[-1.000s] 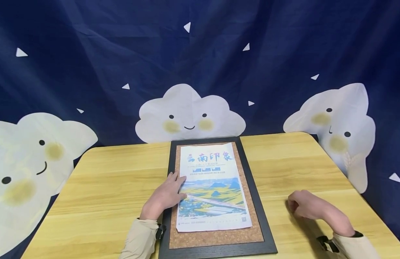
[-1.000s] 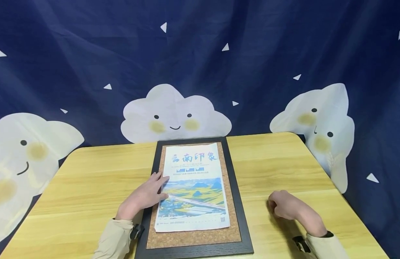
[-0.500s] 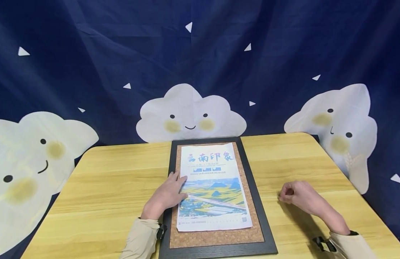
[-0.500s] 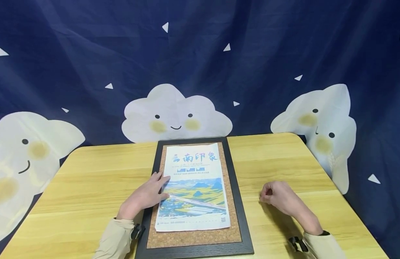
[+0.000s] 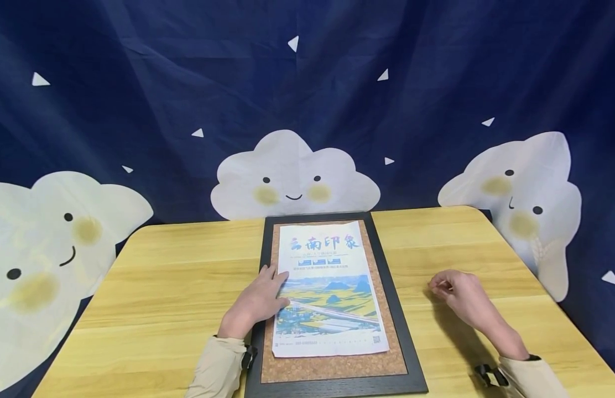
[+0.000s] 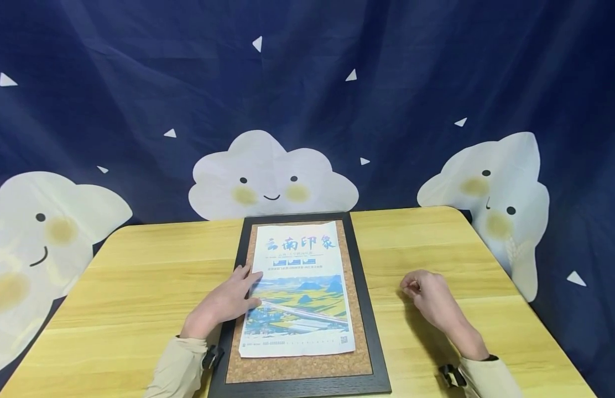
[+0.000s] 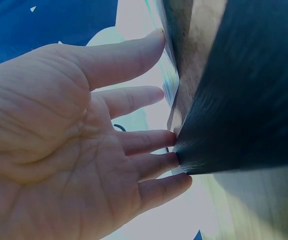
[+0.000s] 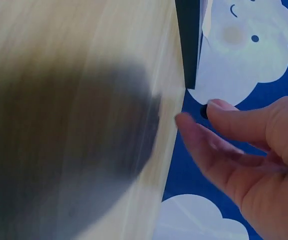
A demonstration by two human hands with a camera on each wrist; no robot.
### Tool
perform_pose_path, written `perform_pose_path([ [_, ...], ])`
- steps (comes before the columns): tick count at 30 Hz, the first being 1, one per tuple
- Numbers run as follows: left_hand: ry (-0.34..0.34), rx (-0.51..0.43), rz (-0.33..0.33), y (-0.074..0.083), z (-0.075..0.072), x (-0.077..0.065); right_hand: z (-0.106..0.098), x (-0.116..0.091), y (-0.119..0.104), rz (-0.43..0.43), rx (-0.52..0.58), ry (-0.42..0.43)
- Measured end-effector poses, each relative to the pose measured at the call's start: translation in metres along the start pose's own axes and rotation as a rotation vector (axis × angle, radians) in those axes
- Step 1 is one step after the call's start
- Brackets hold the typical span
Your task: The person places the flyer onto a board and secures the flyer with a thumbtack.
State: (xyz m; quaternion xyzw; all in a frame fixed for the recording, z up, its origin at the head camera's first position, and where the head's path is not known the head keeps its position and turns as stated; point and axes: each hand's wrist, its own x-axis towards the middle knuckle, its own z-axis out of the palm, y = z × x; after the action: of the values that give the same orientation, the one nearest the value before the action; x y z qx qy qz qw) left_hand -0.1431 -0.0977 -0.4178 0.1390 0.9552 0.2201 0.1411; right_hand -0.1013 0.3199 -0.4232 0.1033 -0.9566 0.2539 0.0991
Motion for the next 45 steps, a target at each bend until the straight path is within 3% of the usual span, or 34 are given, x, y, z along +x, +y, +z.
perform_pose_path([
  [6, 0.006, 0.017, 0.002, -0.001, -0.001, 0.000, -0.003, 0.007, -0.001, -0.026, 0.020, 0.114],
  [10, 0.006, 0.019, 0.000, -0.001, -0.002, -0.001, -0.011, 0.021, -0.013, -0.008, 0.088, 0.162],
  [15, 0.002, -0.008, 0.012, -0.002, -0.002, -0.001, -0.022, 0.050, -0.036, 0.108, 0.250, 0.096],
  [19, -0.008, 0.003, 0.033, -0.003, -0.002, 0.000, -0.023, 0.078, -0.054, 0.183, 0.508, 0.028],
  [23, -0.034, 0.031, 0.034, -0.002, -0.002, -0.001, -0.016, 0.102, -0.069, 0.217, 0.729, -0.024],
  [28, -0.028, 0.039, 0.027, -0.001, -0.002, -0.001, 0.001, 0.128, -0.083, 0.228, 0.858, -0.088],
  [35, -0.027, 0.066, 0.025, 0.002, -0.001, 0.000, 0.028, 0.156, -0.095, 0.277, 0.847, -0.235],
  [45, -0.010, 0.103, 0.023, 0.006, 0.003, 0.001, 0.064, 0.187, -0.107, 0.354, 0.788, -0.324],
])
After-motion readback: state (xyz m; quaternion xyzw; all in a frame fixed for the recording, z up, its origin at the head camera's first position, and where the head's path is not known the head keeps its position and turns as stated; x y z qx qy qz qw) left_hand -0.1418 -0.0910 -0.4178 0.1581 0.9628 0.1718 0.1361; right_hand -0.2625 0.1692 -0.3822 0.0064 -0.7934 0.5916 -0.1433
